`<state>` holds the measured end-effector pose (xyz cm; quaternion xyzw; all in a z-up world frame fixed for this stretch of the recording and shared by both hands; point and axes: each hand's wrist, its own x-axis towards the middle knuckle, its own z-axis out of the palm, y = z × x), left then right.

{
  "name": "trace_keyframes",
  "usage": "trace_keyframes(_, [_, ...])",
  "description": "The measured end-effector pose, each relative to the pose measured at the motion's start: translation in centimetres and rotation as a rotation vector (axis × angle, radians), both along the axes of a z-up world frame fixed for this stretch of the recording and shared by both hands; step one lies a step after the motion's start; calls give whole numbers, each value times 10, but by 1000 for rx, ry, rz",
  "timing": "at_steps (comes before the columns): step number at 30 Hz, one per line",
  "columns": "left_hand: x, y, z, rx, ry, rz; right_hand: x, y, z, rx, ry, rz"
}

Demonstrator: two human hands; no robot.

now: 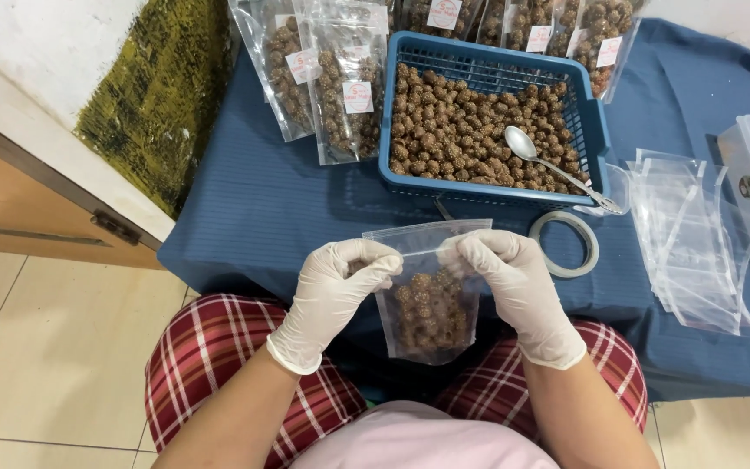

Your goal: The person scoops small brown food items from a blue basket into clear plastic bags, seals them, and applies a label with tape. The person then places the finished bag with other completed packages.

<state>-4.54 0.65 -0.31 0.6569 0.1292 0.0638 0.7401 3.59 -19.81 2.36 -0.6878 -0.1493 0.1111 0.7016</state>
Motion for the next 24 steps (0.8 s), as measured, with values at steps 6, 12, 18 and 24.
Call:
trace_keyframes(6, [-19,-15,5,201,-169,-9,-11,7,-8,55,19,120])
trace_keyframes(12, [-24,-27,15,290,-264,55,-28,11,5,33,-37,83])
trace_keyframes(18, [-24,-33,38,409,-302,86,-20,2,15,16,-26,105])
trace_keyframes(24, [-17,-35,45,377,-309,73,-13,-11,-1,105,-24,-21])
